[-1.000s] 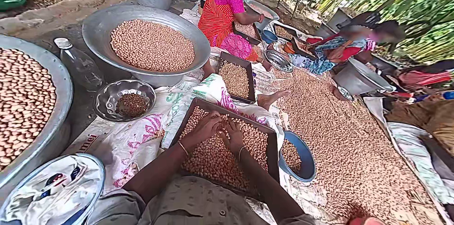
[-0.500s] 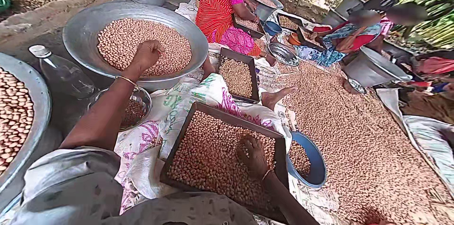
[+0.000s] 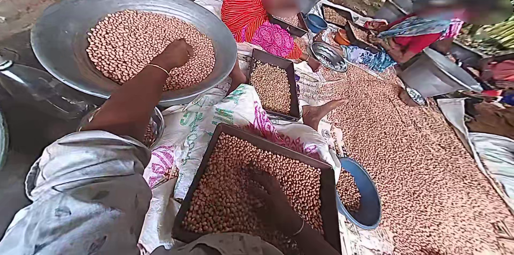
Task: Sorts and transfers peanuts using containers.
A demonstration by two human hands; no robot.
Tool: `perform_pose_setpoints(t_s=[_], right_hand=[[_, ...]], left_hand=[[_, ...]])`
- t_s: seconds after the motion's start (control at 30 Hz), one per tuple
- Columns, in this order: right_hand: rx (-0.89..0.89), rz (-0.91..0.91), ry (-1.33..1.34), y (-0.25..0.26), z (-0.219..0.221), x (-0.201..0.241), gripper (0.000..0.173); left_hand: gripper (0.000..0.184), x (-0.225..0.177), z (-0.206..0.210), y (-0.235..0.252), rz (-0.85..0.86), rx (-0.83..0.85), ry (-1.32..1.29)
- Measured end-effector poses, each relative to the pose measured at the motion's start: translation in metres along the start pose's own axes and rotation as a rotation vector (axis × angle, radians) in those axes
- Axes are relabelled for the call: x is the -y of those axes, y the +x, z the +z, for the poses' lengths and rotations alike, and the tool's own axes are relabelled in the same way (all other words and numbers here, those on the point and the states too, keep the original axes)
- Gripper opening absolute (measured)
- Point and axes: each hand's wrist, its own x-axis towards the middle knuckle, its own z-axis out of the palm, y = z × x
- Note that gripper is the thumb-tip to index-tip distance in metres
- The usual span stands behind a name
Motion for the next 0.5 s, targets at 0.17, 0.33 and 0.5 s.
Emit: perform_pose_setpoints(t_s=[0.17,0.33,0.5], right_hand=[[-0.301,0.079,-0.335,0.001,-0.005,-0.045,0.04],[-0.239,0.067,-0.227,0.073,0.019,-0.012,0.035],[0.045,0.067,-0.024,0.066,0.025,0.024,0.04]], left_hand=[[0.025,-0.024,-0.014,-0.013,-0.089,0.112,0.048],[0.025,-0.043,-0.018,-0.024,-0.088,0.112,0.102],[0.018,0.02,0.022,0.016,0.115,-0.069,0.139]])
